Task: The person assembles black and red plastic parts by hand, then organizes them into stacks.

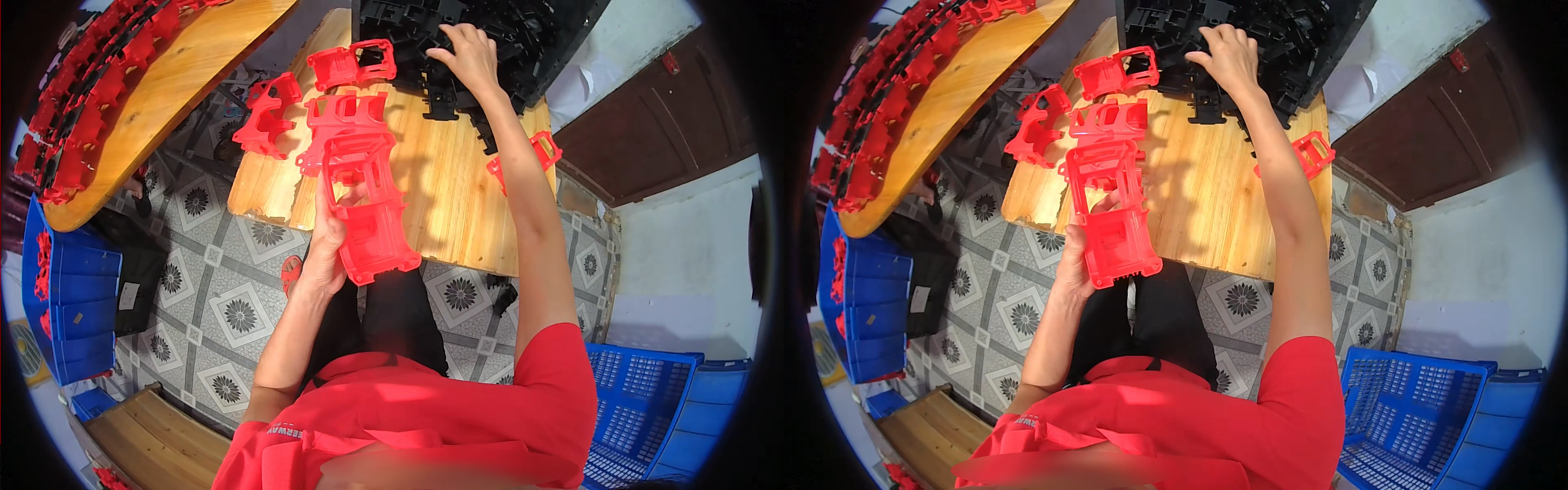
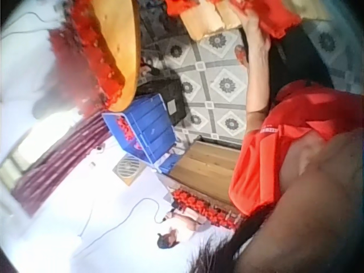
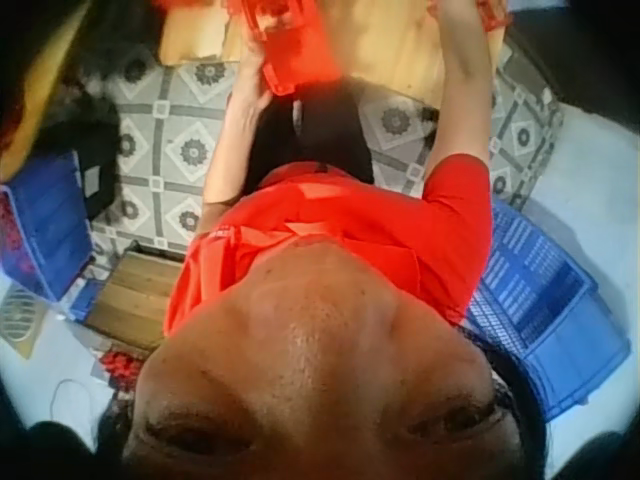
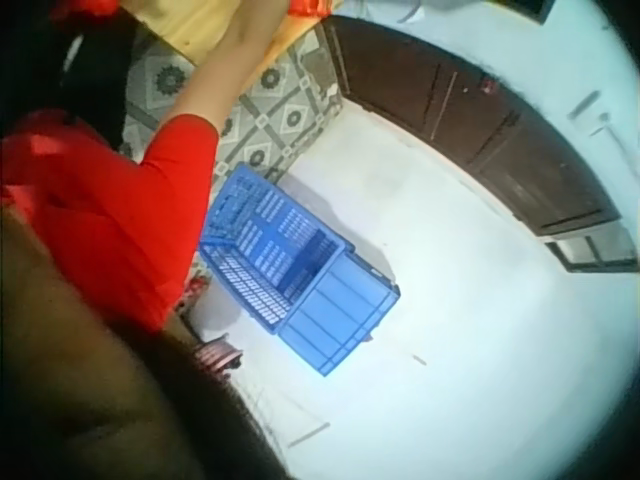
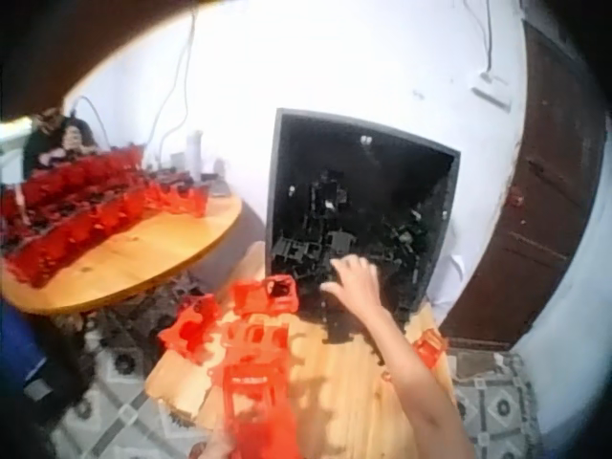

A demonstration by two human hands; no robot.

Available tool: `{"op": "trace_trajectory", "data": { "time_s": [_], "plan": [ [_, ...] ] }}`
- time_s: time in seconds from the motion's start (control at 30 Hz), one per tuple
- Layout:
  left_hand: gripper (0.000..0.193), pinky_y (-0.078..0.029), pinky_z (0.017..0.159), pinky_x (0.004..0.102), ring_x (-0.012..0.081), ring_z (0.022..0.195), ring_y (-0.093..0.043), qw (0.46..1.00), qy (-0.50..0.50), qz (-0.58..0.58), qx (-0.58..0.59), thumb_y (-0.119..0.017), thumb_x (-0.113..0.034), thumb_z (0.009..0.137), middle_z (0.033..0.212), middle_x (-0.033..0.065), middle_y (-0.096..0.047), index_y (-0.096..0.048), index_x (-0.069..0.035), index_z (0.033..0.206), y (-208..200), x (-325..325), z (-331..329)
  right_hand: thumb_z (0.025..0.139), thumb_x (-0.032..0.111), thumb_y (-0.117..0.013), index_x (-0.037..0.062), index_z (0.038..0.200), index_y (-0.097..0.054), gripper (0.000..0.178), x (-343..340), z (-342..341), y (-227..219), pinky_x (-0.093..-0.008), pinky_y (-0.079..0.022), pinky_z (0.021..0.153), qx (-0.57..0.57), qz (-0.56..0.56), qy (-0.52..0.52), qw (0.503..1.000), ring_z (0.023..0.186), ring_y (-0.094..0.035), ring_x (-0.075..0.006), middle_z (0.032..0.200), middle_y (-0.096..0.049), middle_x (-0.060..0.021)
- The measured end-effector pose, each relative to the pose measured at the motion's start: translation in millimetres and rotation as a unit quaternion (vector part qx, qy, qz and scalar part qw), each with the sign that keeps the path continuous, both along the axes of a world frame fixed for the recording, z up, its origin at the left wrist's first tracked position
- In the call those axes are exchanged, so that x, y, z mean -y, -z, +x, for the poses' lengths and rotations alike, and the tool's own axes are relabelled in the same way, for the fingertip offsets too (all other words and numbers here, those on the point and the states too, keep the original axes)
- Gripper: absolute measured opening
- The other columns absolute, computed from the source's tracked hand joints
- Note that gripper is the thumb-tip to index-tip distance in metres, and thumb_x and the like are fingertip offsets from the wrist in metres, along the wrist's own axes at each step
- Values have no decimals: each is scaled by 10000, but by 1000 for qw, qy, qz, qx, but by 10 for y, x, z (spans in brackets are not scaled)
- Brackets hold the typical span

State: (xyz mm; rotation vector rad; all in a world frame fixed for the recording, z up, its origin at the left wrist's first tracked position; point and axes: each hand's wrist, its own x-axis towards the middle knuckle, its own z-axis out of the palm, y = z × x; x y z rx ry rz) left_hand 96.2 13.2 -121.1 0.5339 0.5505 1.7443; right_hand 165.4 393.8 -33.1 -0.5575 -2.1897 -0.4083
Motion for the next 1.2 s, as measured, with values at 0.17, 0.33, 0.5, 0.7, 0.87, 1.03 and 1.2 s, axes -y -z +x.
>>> {"op": "trace_trajectory", "data": {
  "time_s": [0.17, 0.33, 0.5, 0.7, 0.87, 1.03, 1.2],
  "plan": [
    [1062, -457, 1031, 493, 341, 1319, -435, 999, -10, -35, 29, -729, -538, 806, 1455, 151, -337, -38, -253, 1560, -140, 28, 63, 738, 365, -781, 104, 1032, -693, 403, 1, -196, 7, -413, -448, 874, 196, 16, 81, 977, 1030, -579, -271, 1029, -638, -75],
    [1065, -430, 1054, 487, 348, 1349, -390, 996, -77, -29, -20, -742, -516, 797, 1468, 175, -321, -59, -221, 1560, -172, 220, -64, 779, 222, -706, 34, 1011, -698, 299, 1086, 324, 79, -398, -501, 828, 9, -137, 81, 987, 961, -617, -300, 971, -681, -134],
    [1020, -397, 1078, 512, 360, 1356, -386, 994, -90, -60, -28, -731, -409, 817, 1484, 197, -319, -61, -204, 1558, -168, 237, -150, 939, 195, -557, -101, 998, -655, 318, 1587, 1108, 811, -256, -505, 670, -349, -697, -97, 619, 765, -645, -150, 878, -671, -68],
    [954, -389, 1083, 523, 374, 1353, -392, 993, -91, -58, -41, -705, -268, 809, 1490, 199, -313, -104, -195, 1546, -216, 321, -112, 948, 178, -525, 19, 1030, -674, 233, 1711, 1392, 741, -331, -514, 637, 15, -405, 126, 905, 680, -639, -228, 876, -682, -104],
    [918, -413, 1065, 520, 359, 1352, -397, 996, -80, -37, -12, -695, -324, 850, 1484, 186, -325, -107, -202, 1545, -216, 355, -31, 889, 113, -612, 54, 1119, -667, 244, 1560, 979, 460, -395, -482, 829, 44, -145, -198, 969, 946, -613, -294, 1026, -643, -113],
    [926, -417, 1062, 516, 341, 1356, -395, 995, -97, -18, -16, -706, -289, 859, 1475, 173, -344, -91, -207, 1547, -285, 385, -4, 894, 80, -597, 35, 1147, -658, 264, 1355, 960, 514, -366, -474, 854, 288, -360, -99, 882, 1003, -594, -291, 1025, -609, -128],
    [1045, -353, 1105, 464, 294, 1366, -379, 989, -144, -17, -18, -723, -121, 847, 1478, 172, -345, 37, -220, 1557, -154, 408, -59, 836, 94, -697, -6, 1007, -684, 198, 1665, 1319, 436, -306, -483, 664, 105, -499, -146, 848, 745, -624, -189, 853, -620, -94]
  ]
}}
